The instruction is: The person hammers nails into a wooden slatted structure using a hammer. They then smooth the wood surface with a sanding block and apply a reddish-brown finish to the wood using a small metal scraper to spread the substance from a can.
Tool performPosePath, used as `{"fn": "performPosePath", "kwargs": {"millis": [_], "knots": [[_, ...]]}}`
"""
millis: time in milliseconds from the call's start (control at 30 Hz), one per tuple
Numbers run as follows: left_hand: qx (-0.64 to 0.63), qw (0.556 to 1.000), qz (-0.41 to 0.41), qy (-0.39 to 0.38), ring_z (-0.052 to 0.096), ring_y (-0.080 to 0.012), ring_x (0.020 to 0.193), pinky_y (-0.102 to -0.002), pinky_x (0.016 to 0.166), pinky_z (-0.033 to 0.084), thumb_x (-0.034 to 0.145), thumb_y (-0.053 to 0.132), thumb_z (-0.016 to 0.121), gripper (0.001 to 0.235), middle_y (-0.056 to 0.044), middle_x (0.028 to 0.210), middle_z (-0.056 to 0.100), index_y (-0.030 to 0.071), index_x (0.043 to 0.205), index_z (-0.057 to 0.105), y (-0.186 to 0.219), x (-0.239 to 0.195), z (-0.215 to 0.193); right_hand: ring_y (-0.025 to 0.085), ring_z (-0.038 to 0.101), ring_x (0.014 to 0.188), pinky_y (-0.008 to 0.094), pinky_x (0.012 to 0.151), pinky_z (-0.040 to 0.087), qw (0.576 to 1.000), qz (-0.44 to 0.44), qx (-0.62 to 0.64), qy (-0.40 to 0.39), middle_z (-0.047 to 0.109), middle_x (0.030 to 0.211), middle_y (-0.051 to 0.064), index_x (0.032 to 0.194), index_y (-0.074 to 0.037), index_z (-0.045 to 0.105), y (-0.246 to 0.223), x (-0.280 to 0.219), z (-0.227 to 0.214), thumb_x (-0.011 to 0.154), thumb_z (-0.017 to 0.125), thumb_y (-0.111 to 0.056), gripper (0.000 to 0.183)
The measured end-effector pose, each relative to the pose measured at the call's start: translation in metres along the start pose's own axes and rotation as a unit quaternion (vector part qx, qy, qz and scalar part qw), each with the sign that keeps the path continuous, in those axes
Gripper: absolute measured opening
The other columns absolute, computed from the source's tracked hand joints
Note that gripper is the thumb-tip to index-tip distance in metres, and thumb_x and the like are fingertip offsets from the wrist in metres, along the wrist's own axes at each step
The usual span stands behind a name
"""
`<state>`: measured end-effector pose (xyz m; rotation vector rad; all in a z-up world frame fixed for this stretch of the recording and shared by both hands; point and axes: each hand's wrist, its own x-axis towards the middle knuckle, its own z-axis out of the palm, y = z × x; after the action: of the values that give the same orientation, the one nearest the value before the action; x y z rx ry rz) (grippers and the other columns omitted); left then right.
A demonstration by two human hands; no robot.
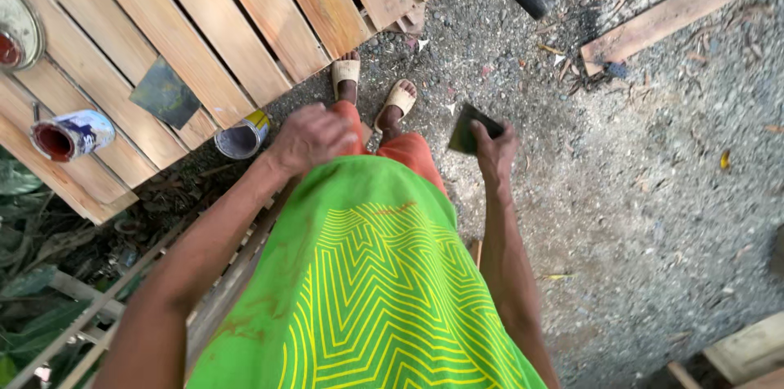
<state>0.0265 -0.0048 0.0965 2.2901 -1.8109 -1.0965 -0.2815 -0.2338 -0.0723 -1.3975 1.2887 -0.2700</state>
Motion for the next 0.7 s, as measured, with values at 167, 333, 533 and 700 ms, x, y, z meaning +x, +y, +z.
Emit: {"fn": "performPosePath", "kwargs": {"millis": [167,333,533,700], "knots": [[0.138,0.932,0.004,0.335,0.051,-0.0385,0.14,-0.047,0.119,0.033,0.088,0.039,0.074,0.066,-0.025,0.147,0.06,-0.005,0.136,0.067,-0.021,0.028,-0.008,0.019,0.076,0.094,0.033,0.083,0.063,0.977,-0.18,0.004,-0.116,0.078,0.108,0.013,0.125,-0.002,0.068,-0.093,-0.007,0.06,0.09,0.081,-0.016,0.039],[0.114,0.99,-0.016,-0.086,0.065,-0.0199,0.113,-0.035,0.128,0.038,0.111,0.035,0.059,0.031,-0.007,0.108,0.071,0.011,0.102,0.075,-0.017,0.019,-0.005,0.019,0.078,0.081,0.033,0.074,0.062,0.955,-0.23,-0.11,-0.15,0.079,0.101,0.009,0.123,-0.014,0.073,-0.172,-0.004,0.108,0.085,0.079,-0.019,0.039],[-0.033,0.961,0.01,0.276,0.062,-0.0276,0.116,-0.044,0.11,0.045,0.086,0.024,0.082,0.026,-0.007,0.114,0.069,0.007,0.105,0.076,-0.033,-0.016,0.007,0.025,0.074,0.07,0.038,0.068,0.058,0.926,-0.244,-0.202,-0.207,0.078,0.086,0.011,0.119,-0.015,0.075,-0.203,-0.01,0.136,0.087,0.073,-0.022,0.032],[-0.021,0.938,-0.043,0.343,0.048,-0.0357,0.138,-0.05,0.117,0.038,0.086,0.027,0.083,0.043,-0.014,0.142,0.056,0.003,0.12,0.071,-0.045,-0.007,0.011,0.027,0.073,0.062,0.04,0.063,0.057,0.927,-0.226,-0.209,-0.213,0.076,0.078,0.014,0.118,-0.009,0.073,-0.211,-0.001,0.147,0.084,0.069,-0.02,0.035]]}}
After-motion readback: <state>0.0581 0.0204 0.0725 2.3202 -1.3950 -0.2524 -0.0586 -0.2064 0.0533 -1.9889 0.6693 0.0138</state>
